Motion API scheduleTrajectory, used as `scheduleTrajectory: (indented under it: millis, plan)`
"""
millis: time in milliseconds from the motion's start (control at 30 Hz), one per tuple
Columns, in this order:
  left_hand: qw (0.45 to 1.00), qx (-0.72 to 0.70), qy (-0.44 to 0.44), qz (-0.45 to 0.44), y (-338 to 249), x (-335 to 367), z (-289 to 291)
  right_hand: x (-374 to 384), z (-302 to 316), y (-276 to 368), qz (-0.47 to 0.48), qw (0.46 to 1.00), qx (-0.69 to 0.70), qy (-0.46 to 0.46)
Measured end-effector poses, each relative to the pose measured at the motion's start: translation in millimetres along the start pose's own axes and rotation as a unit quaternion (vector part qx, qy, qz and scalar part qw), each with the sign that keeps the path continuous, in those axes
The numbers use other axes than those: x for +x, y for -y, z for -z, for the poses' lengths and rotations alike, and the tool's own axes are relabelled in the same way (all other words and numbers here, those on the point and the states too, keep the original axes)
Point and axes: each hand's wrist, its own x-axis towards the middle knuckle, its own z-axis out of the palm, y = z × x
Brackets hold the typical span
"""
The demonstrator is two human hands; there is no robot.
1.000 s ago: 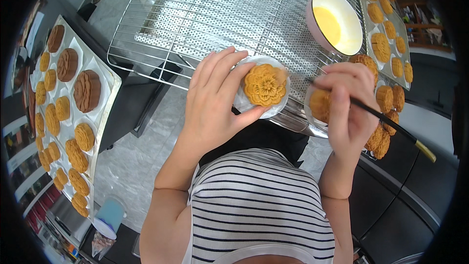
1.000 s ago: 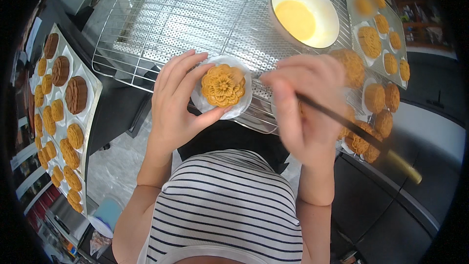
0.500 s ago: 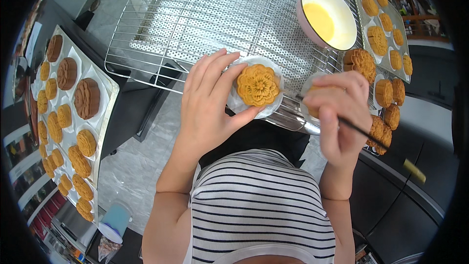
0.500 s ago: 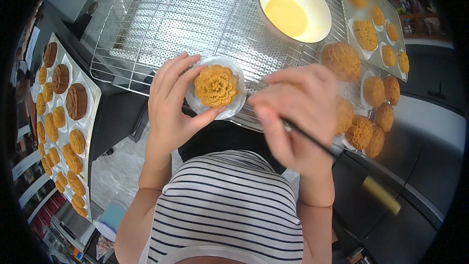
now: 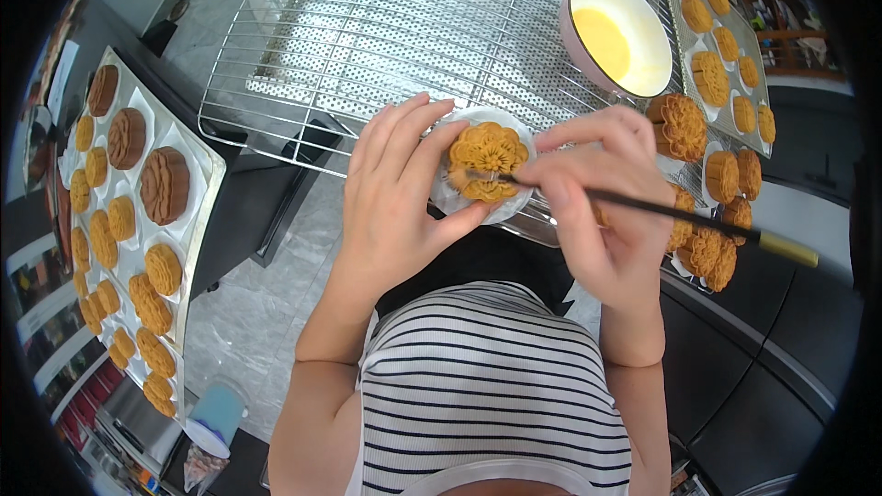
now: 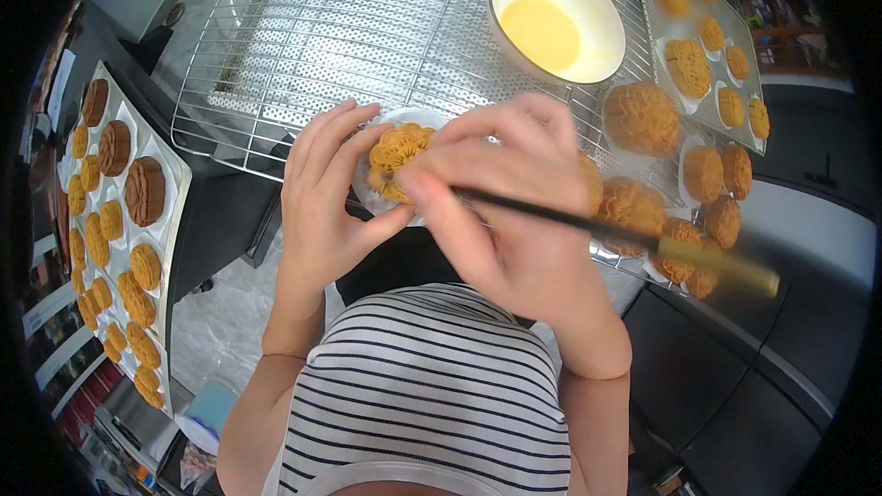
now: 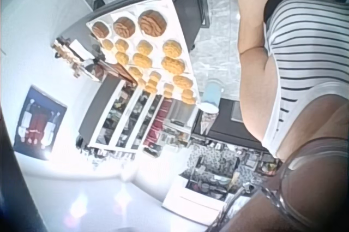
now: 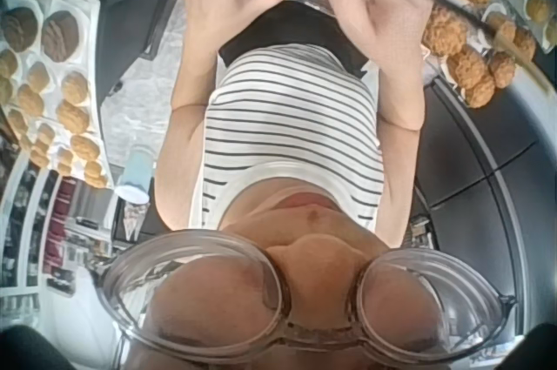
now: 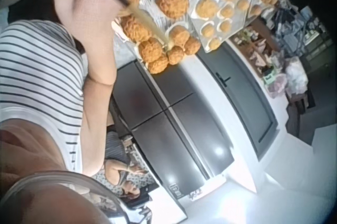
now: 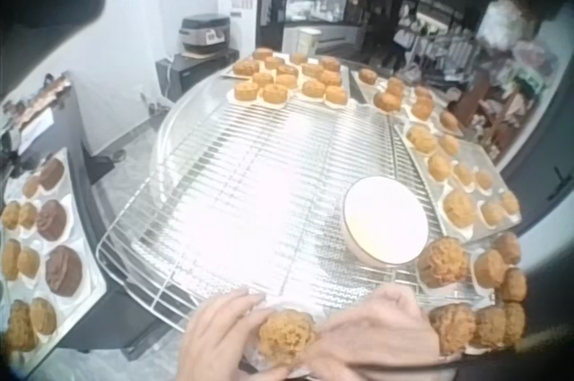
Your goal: The person applies a liquid glaze to several mooncakes using a brush, picking up each mooncake individually to coat the top and sides before placing it back on a wire rack or metal tray.
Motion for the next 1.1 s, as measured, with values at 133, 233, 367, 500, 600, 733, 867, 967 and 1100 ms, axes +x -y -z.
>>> scheduleTrajectory:
  millis: [133, 233, 367, 500, 600, 733, 867, 967, 1100]
  plan:
    - [1.000, 0.002, -0.007, -0.003, -1, 1, 0, 5, 2, -10, 0.013, 0.979, -0.178, -0.094]
    - [1.000, 0.005, -0.010, -0.001, -1, 0, -1, 0, -2, -7, -0.033, 0.996, 0.002, -0.082]
    - [1.000, 0.010, -0.010, -0.008, -2, 1, -1, 3, 0, -19, -0.006, 0.986, -0.141, -0.086]
    - [1.000, 0.005, -0.011, -0.009, -1, 0, -1, -3, 11, -10, -0.015, 0.981, -0.165, -0.097]
    - [1.000, 0.007, -0.001, -0.004, -1, 0, 0, -9, 10, 3, 0.007, 0.998, -0.025, 0.055]
    - [1.000, 0.010, -0.002, -0.009, -2, 2, 0, -13, 18, -5, 0.009, 0.996, -0.079, -0.042]
    - [1.000, 0.012, 0.000, -0.008, -2, 2, 0, -22, 20, -6, -0.011, 0.990, -0.118, -0.079]
    - [1.000, 0.014, 0.003, -0.003, 0, -2, 0, -25, 18, -3, 0.015, 0.999, 0.005, 0.038]
    - [1.000, 0.017, 0.005, -0.016, -3, 1, -1, -28, 25, -12, -0.067, 0.980, -0.149, -0.111]
